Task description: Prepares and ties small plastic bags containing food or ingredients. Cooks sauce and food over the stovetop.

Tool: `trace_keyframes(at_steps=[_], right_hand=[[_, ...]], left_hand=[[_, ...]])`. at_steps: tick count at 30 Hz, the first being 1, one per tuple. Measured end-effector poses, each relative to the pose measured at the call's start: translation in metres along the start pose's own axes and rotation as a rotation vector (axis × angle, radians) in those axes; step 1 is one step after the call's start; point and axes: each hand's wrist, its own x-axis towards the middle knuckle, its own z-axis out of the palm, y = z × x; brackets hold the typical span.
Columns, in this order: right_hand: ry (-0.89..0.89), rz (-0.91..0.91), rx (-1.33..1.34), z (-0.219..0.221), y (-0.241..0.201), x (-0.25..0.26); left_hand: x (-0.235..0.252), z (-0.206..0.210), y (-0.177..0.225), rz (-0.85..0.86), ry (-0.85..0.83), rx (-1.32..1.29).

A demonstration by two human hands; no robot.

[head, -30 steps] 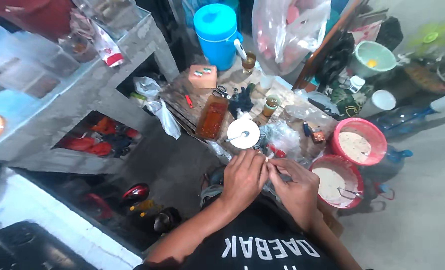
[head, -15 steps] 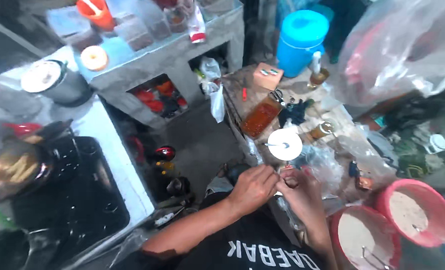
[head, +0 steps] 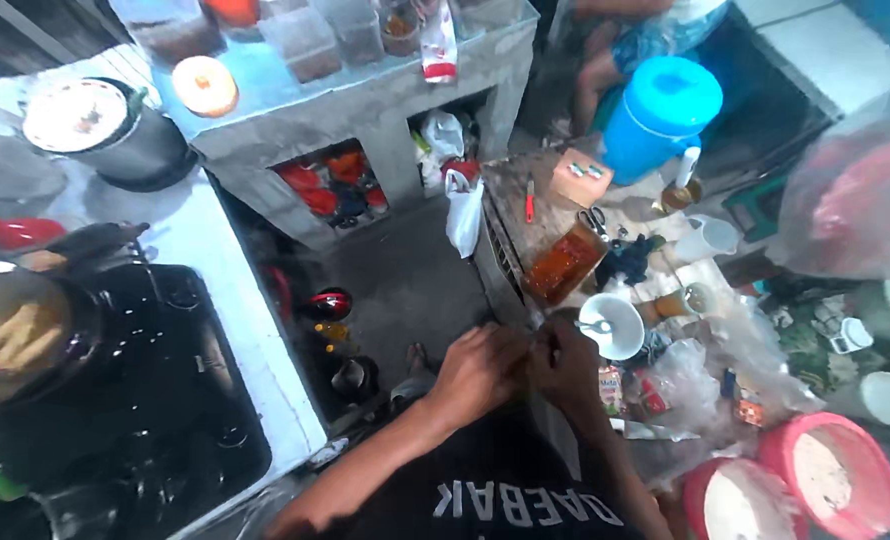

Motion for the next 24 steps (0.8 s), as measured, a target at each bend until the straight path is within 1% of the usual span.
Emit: trace_keyframes(at_steps=[2, 5, 7, 9, 11, 13, 16, 19, 22, 24], right_hand=[[0.056, -0.076, -0.024, 0.017, -0.018, 0.024], [-0.023, -0.128, 0.059, 0.042, -0.045, 0.06], [-0.11, -0.17, 0.174, 0.064, -0.064, 0.082], [-0.177, -0.18, 0.282, 0.082, -0.081, 0.105], [-0.189, -0.195, 0.328, 0.1, -0.098, 0.127], [-0.2, -0.223, 0.333, 0.114, -0.115, 0.143], [-0.25, -0.233, 0.282, 0.125, -0.134, 0.16], [-0.306, -0.273, 0.24, 0.142, -0.15, 0.173], [-0.336, -0.337, 0.216, 0.156, -0.152, 0.181], [-0.362, -0.35, 0.261, 0.166, -0.15, 0.186]], left_hand=[[0.002, -0.022, -0.03, 0.05, 0.048, -0.073], [0.006, -0.057, -0.074, 0.077, 0.146, -0.221], [0.006, -0.08, -0.101, 0.027, 0.168, -0.361], [0.003, -0.099, -0.123, -0.073, 0.157, -0.517], [0.003, -0.116, -0.137, -0.156, 0.161, -0.622], [0.003, -0.131, -0.149, -0.2, 0.173, -0.661], [0.0, -0.141, -0.164, -0.2, 0.231, -0.662], [-0.009, -0.158, -0.177, -0.178, 0.303, -0.518], [-0.015, -0.165, -0.19, -0.109, 0.353, -0.335], [-0.016, -0.172, -0.196, -0.109, 0.331, -0.341]])
